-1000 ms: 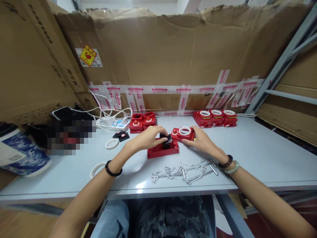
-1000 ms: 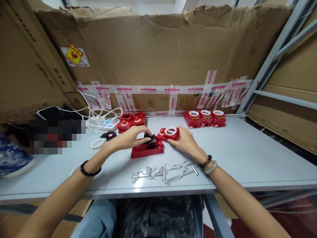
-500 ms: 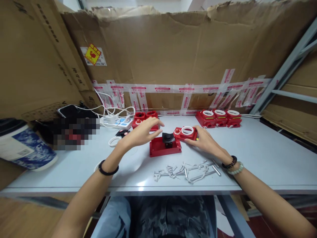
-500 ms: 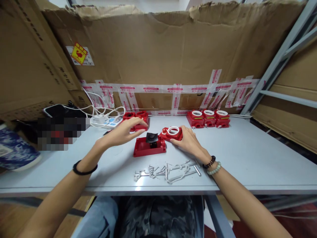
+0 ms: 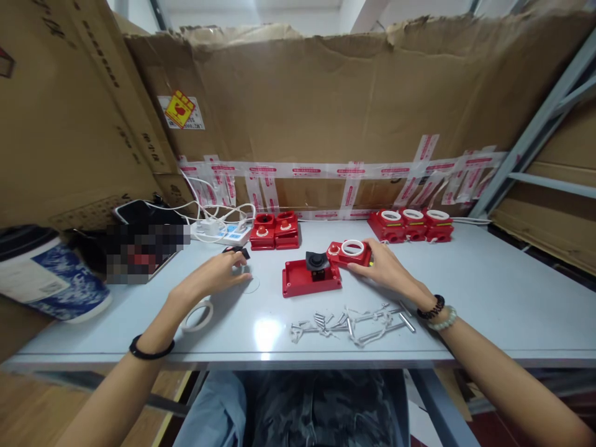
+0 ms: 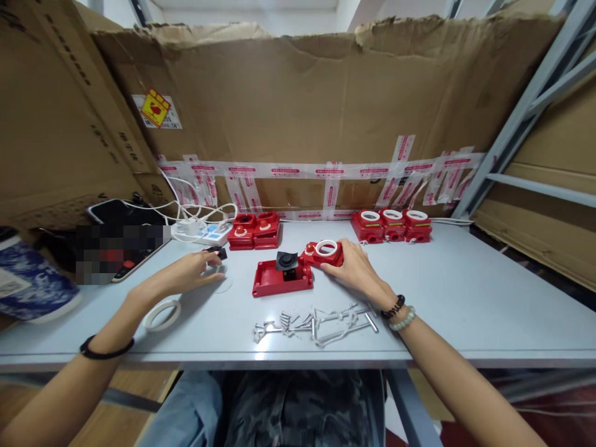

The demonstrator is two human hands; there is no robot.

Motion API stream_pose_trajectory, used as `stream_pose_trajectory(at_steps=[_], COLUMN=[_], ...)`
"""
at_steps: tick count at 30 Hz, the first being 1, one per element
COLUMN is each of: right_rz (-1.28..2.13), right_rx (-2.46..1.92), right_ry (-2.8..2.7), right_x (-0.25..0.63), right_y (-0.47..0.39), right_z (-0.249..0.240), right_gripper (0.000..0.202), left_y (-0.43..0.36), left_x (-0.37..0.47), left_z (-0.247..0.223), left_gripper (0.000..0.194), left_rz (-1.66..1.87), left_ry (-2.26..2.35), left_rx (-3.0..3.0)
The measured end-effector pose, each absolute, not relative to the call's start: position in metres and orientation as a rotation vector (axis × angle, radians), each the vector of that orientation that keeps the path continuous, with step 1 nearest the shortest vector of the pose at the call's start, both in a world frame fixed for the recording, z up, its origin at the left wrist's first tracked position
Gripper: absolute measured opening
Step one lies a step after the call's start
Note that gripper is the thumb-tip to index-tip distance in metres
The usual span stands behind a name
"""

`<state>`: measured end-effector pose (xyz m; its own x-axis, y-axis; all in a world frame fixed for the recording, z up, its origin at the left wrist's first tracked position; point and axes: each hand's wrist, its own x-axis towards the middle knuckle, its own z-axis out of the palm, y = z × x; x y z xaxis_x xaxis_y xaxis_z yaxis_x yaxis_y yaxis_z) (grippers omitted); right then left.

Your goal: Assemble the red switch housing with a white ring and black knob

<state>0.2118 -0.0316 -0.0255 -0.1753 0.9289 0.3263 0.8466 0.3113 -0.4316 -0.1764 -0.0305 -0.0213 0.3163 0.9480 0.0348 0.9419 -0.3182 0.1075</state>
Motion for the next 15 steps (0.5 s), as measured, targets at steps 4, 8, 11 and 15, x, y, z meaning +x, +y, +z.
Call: stream_pose_trajectory(at_steps=[4, 8, 11, 15], right_rz=[0.202, 0.2, 0.199, 0.186], right_rx=[-1.546, -1.538, -1.541, -1.561], right_ry=[-2.051, -2.042, -2.036, -2.003], right_x=[0.212, 0.213, 0.212, 0.213], right_y=[-0.032, -0.031, -0.032, -0.032], right_z=[-0.026, -0.027, -0.025, -0.023], right_gripper=[0.043, 0.043, 0.042, 0.041], left_y=[-0.026, -0.026, -0.029, -0.036], left_x=[-0.176, -0.179, -0.176, -0.149], left_z=[-0.021, -0.021, -0.013, 0.011], left_gripper=[0.035, 0.034, 0.035, 0.034], left_rz=[0.144, 0.195, 0.306, 0.607], left_ry=[1.773, 1.78, 1.751, 1.525], left_rx=[2.494, 2.492, 2.531, 2.658])
